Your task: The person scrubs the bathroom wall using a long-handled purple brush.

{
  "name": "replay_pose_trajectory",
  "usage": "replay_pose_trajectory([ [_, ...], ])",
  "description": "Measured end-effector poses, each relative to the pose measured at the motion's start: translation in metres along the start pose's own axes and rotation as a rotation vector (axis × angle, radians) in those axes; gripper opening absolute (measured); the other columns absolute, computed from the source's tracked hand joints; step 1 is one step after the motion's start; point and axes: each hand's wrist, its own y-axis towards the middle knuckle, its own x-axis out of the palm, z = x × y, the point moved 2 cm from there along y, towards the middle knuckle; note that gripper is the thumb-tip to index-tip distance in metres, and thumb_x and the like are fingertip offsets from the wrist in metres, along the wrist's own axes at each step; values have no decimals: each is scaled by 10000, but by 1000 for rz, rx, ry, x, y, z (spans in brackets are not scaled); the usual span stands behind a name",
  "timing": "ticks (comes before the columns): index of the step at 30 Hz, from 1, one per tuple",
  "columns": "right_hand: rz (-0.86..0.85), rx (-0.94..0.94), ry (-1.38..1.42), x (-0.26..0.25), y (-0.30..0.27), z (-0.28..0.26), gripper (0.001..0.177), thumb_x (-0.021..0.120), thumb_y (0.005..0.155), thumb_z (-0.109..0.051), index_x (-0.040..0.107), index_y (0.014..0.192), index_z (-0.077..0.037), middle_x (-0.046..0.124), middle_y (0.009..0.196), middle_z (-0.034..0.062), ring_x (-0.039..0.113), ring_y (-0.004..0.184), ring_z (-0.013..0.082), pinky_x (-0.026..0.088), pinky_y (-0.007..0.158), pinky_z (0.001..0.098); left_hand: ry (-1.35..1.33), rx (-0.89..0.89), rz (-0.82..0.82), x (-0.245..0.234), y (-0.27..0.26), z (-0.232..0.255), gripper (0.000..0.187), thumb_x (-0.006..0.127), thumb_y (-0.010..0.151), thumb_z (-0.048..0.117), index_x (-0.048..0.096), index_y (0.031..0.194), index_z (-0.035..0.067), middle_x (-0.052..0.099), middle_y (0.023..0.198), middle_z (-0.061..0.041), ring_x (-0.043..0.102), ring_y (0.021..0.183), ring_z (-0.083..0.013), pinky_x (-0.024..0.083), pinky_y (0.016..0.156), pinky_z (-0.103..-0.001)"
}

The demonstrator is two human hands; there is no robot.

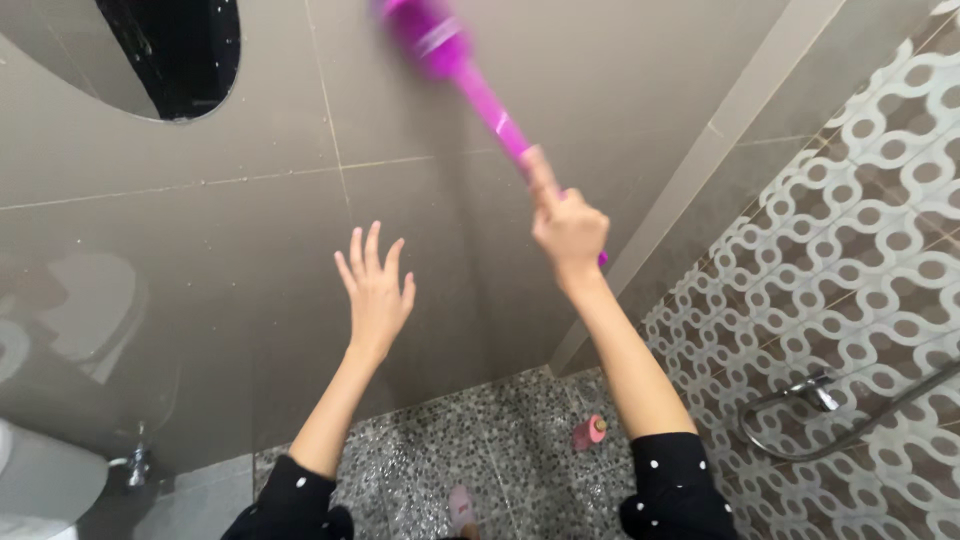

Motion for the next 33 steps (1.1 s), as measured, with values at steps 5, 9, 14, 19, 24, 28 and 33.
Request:
replay_pose_trajectory([
  [5, 83, 578, 465, 13, -9, 27, 435, 518, 991, -264, 402, 1406, -328, 590, 598, 141, 566, 472, 274, 439, 479, 414, 40, -38, -42, -6, -25, -16, 479, 621, 797, 151, 499, 1246, 37, 274, 1449, -192, 173, 1385, -392, 133, 1085, -621],
  [9, -46, 6, 66, 31, -64, -45, 474, 567, 900, -270, 451, 1345, -383, 465, 446, 59, 474, 322, 202, 420, 351, 370, 39, -19, -80, -4, -25, -11, 504, 627, 769, 156, 502, 1241, 31, 283, 1432, -196, 179, 1364, -393, 138, 1065, -628],
  [14, 130, 156, -44, 37, -37, -6, 504, 575, 910, -368, 415, 1382, -290, 472, 516, 52, 476, 384, 222, 400, 361, 384, 81, 63, -59, -20, -20, -9, 482, 626, 797, 171, 510, 1247, 43, 296, 1435, -185, 197, 1372, -375, 166, 1090, -602],
  [19, 38, 805, 521, 36, -46, 14, 432, 482, 994, -242, 403, 1416, -292, 547, 527, 136, 520, 430, 250, 428, 445, 397, 95, 0, -72, -34, -34, -29, 486, 627, 805, 170, 505, 1256, 37, 298, 1444, -187, 195, 1380, -387, 164, 1092, -606],
  [24, -146, 331, 431, 39, -115, -73, 518, 535, 916, -295, 361, 1404, -309, 598, 572, 97, 566, 437, 229, 471, 443, 383, 53, -18, -94, -22, -35, -27, 504, 631, 796, 170, 499, 1261, 27, 295, 1439, -201, 197, 1375, -401, 165, 1084, -612],
  [28, -102, 240, 173, 37, -90, -62, 457, 563, 900, -343, 434, 1338, -350, 577, 525, 99, 567, 429, 249, 455, 418, 396, 39, 30, -105, -18, -35, -16, 501, 638, 796, 173, 499, 1255, 29, 301, 1432, -196, 203, 1370, -393, 173, 1083, -612],
  [33, -55, 967, 548, 32, -55, -10, 412, 488, 975, -288, 427, 1381, -322, 589, 541, 136, 569, 442, 271, 424, 464, 429, 53, -34, -98, -29, -53, -33, 498, 643, 785, 180, 499, 1241, 42, 307, 1423, -185, 207, 1364, -389, 179, 1070, -614],
])
